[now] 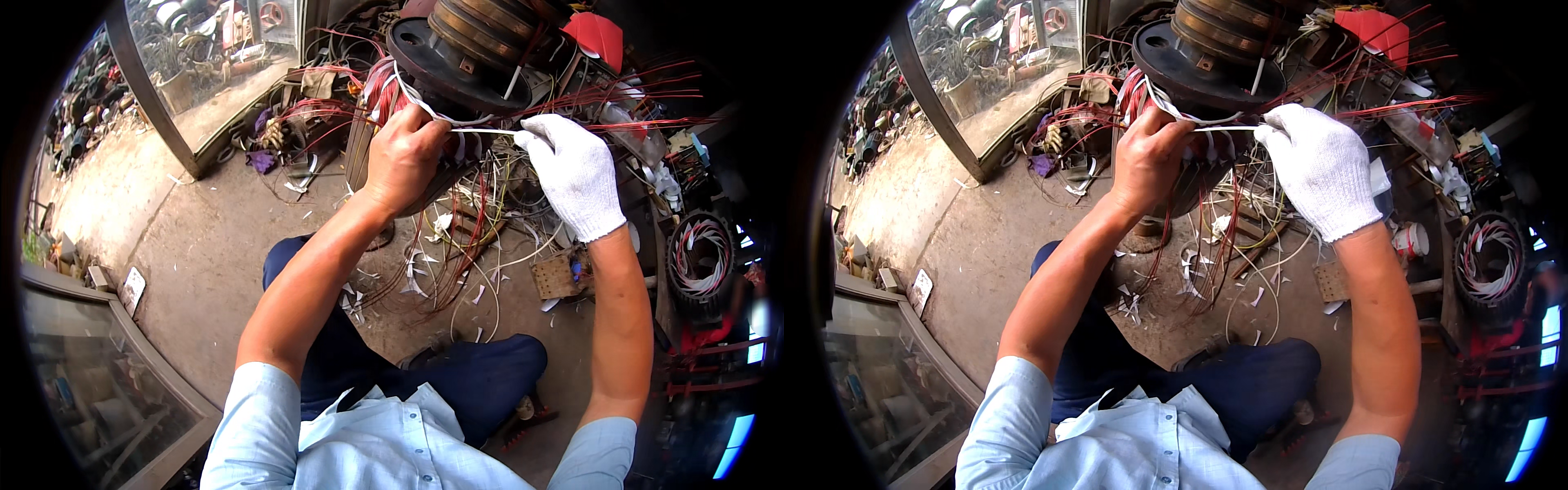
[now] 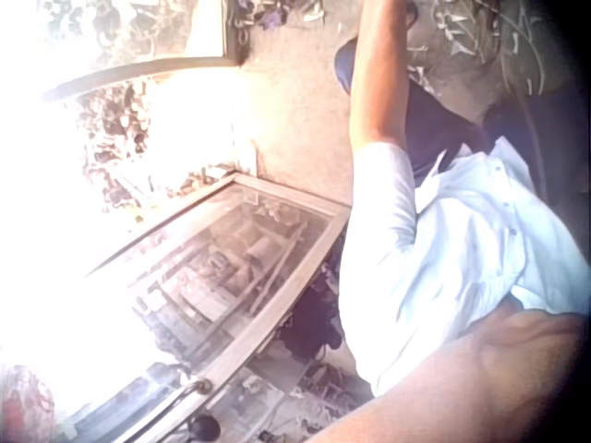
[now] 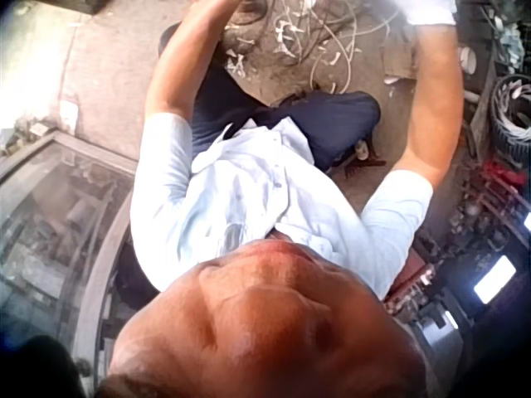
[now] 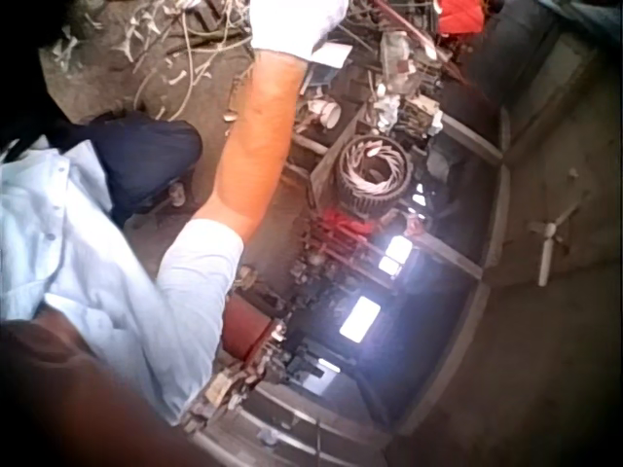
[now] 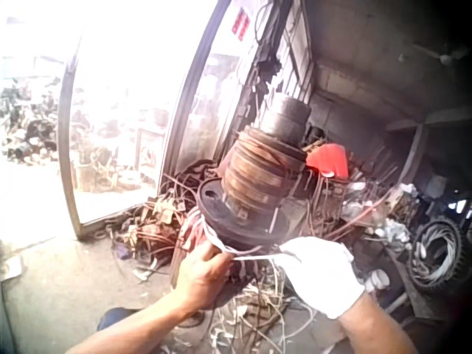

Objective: The person winds and ties wires on a motor stator. They pull a length of white cord through the windings, knot it, and use scissors to trim the excess cord.

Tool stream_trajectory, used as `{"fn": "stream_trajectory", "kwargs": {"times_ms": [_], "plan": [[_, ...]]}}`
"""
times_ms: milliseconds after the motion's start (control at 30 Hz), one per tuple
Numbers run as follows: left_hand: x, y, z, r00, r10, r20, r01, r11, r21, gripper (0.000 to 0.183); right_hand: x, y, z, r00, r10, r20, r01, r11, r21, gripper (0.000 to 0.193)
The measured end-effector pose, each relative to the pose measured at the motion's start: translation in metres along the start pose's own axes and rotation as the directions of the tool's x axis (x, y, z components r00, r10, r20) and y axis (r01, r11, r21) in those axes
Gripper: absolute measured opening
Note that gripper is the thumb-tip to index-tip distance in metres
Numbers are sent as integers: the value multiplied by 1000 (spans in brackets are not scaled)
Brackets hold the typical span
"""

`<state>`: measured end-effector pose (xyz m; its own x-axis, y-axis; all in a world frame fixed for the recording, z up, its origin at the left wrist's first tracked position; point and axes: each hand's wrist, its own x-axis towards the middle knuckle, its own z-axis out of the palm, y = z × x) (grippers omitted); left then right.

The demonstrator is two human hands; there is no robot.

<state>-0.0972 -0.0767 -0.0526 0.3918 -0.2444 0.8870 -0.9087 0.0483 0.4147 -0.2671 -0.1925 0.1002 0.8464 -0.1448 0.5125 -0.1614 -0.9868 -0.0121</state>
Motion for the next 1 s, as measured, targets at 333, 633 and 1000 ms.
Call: {"fn": "stream_trajectory", "kwargs": {"times_ms": [333, 633, 1000], "plan": [[-1, -4, 4, 999, 43, -29, -43, 999, 10, 17, 6, 12, -22, 991, 64, 114, -58, 997, -51, 26], [-3, -3, 4, 1000, 22, -15, -22, 1000, 14, 24, 1, 12, -40, 991, 105, 83, -100, 993, -61, 26], [1, 25, -14, 999, 39, -4, -39, 996, 79, 37, -27, 0, -47, 998, 26, -55, -23, 998, 50, 15]]}}
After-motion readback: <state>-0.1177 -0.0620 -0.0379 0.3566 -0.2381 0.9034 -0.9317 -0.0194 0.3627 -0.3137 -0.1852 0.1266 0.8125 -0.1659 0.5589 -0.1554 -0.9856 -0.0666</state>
